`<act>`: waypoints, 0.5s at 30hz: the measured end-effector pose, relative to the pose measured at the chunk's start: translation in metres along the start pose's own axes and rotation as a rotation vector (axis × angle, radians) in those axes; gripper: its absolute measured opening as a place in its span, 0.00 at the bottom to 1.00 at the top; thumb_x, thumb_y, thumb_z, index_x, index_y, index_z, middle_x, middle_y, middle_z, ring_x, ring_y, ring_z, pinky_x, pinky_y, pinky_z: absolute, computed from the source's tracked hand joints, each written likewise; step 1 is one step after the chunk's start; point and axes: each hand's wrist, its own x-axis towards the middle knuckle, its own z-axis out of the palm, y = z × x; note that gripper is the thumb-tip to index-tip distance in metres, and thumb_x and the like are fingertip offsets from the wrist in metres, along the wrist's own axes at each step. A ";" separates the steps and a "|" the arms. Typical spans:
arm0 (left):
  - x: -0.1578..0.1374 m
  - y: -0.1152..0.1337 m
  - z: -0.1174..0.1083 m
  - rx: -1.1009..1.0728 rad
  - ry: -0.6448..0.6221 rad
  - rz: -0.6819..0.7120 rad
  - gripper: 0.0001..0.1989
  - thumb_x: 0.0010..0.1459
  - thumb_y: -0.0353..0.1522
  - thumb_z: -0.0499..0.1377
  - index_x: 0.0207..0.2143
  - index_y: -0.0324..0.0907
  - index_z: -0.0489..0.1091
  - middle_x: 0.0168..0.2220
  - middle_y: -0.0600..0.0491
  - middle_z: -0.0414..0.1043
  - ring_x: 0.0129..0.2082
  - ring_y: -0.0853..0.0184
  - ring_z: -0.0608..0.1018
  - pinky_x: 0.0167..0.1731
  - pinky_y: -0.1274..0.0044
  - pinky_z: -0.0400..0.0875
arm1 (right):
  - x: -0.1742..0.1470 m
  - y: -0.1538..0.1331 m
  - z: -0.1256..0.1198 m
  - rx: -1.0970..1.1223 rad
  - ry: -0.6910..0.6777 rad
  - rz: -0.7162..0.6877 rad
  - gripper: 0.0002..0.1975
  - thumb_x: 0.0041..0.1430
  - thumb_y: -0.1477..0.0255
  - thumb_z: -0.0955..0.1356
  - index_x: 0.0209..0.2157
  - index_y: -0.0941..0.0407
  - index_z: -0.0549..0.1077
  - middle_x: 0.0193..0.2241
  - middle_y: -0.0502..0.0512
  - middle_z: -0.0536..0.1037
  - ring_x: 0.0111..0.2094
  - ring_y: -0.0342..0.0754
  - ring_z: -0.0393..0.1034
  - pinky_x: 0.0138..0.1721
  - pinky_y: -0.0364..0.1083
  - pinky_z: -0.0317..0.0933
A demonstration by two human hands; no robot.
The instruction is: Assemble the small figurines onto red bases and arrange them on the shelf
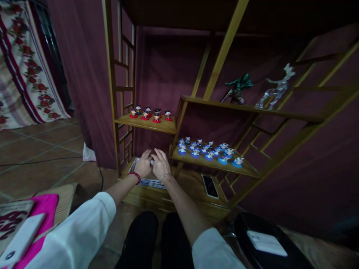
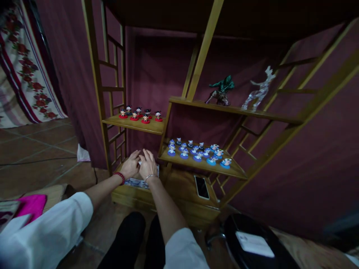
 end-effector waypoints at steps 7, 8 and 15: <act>-0.027 -0.019 0.053 0.042 -0.543 -0.141 0.14 0.53 0.28 0.47 0.35 0.34 0.71 0.38 0.40 0.73 0.41 0.60 0.74 0.41 0.73 0.66 | -0.033 0.024 0.056 0.032 -0.565 0.403 0.15 0.53 0.78 0.60 0.38 0.56 0.75 0.41 0.56 0.75 0.44 0.45 0.67 0.44 0.39 0.57; -0.030 -0.021 0.058 0.040 -0.580 -0.141 0.14 0.54 0.29 0.47 0.34 0.35 0.72 0.36 0.41 0.74 0.39 0.60 0.75 0.40 0.74 0.66 | -0.036 0.027 0.061 0.026 -0.589 0.428 0.14 0.54 0.77 0.60 0.36 0.56 0.75 0.39 0.56 0.76 0.42 0.45 0.69 0.42 0.39 0.58; -0.030 -0.031 0.076 0.041 -0.653 -0.195 0.19 0.58 0.32 0.42 0.40 0.37 0.70 0.38 0.39 0.73 0.40 0.59 0.75 0.40 0.72 0.66 | -0.048 0.044 0.089 0.000 -0.680 0.497 0.13 0.53 0.76 0.61 0.33 0.53 0.76 0.36 0.55 0.77 0.39 0.47 0.70 0.35 0.40 0.59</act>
